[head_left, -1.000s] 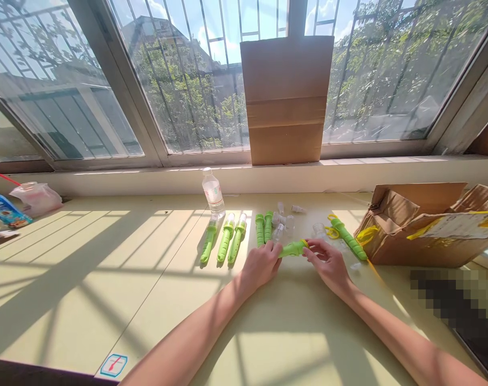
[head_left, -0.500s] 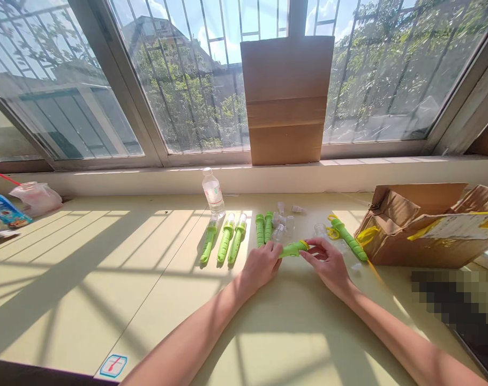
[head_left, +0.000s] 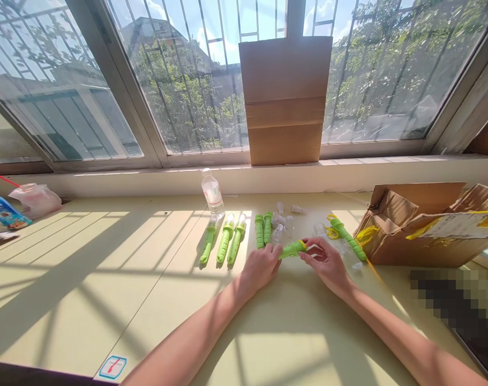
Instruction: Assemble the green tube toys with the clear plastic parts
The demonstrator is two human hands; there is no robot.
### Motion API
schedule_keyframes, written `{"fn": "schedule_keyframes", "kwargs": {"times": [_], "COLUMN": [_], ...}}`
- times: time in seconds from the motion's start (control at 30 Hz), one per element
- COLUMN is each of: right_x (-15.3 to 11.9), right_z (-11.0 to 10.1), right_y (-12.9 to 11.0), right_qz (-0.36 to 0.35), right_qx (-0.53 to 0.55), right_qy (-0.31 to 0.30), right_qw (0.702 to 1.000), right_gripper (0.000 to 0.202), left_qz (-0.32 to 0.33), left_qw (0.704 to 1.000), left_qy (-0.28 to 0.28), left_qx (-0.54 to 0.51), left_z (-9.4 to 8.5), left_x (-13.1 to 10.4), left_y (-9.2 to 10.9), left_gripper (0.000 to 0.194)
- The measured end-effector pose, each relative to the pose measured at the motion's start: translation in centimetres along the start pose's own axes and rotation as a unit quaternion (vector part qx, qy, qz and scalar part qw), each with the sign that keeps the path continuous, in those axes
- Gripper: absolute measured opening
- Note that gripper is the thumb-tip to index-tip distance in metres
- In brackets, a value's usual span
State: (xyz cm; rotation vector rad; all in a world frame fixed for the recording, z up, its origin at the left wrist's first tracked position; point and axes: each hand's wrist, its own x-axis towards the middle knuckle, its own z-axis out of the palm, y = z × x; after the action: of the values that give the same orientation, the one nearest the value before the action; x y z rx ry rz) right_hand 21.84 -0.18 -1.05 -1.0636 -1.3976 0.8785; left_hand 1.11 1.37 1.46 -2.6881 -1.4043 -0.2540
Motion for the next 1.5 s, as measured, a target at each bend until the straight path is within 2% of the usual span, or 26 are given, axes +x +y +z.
{"fn": "schedule_keyframes", "kwargs": {"times": [0.2, 0.47, 0.67, 1.0, 1.13, 1.5], "right_x": [-0.3, -0.2, 0.0, -0.1, -0.1, -0.2], "right_z": [0.1, 0.3, 0.4, 0.3, 0.3, 0.4], "right_y": [-0.7, 0.2, 0.3, -0.3, -0.4, -1.1], "right_qz": [0.004, 0.012, 0.002, 0.001, -0.011, -0.044], "right_qx": [0.001, -0.005, -0.016, -0.036, -0.064, -0.094], "right_qy": [-0.034, 0.0, 0.017, -0.014, -0.007, 0.008], "right_qw": [0.999, 1.0, 1.0, 0.999, 0.998, 0.995], "right_gripper": [0.034, 0.036, 0.036, 0.04, 0.038, 0.04], "left_qz": [-0.015, -0.014, -0.013, -0.023, -0.024, -0.013], "left_qw": [1.0, 0.999, 1.0, 0.997, 0.996, 0.983], "left_qy": [-0.019, -0.036, -0.021, -0.021, -0.026, 0.04], "left_qx": [-0.009, -0.003, -0.009, -0.071, -0.088, -0.177], "left_z": [-0.4, -0.5, -0.2, -0.4, -0.4, -0.1], "left_x": [-0.1, -0.1, -0.1, -0.3, -0.4, -0.7], "left_y": [0.2, 0.5, 0.4, 0.9, 0.9, 0.7], "left_gripper": [0.026, 0.027, 0.026, 0.019, 0.017, 0.016]}}
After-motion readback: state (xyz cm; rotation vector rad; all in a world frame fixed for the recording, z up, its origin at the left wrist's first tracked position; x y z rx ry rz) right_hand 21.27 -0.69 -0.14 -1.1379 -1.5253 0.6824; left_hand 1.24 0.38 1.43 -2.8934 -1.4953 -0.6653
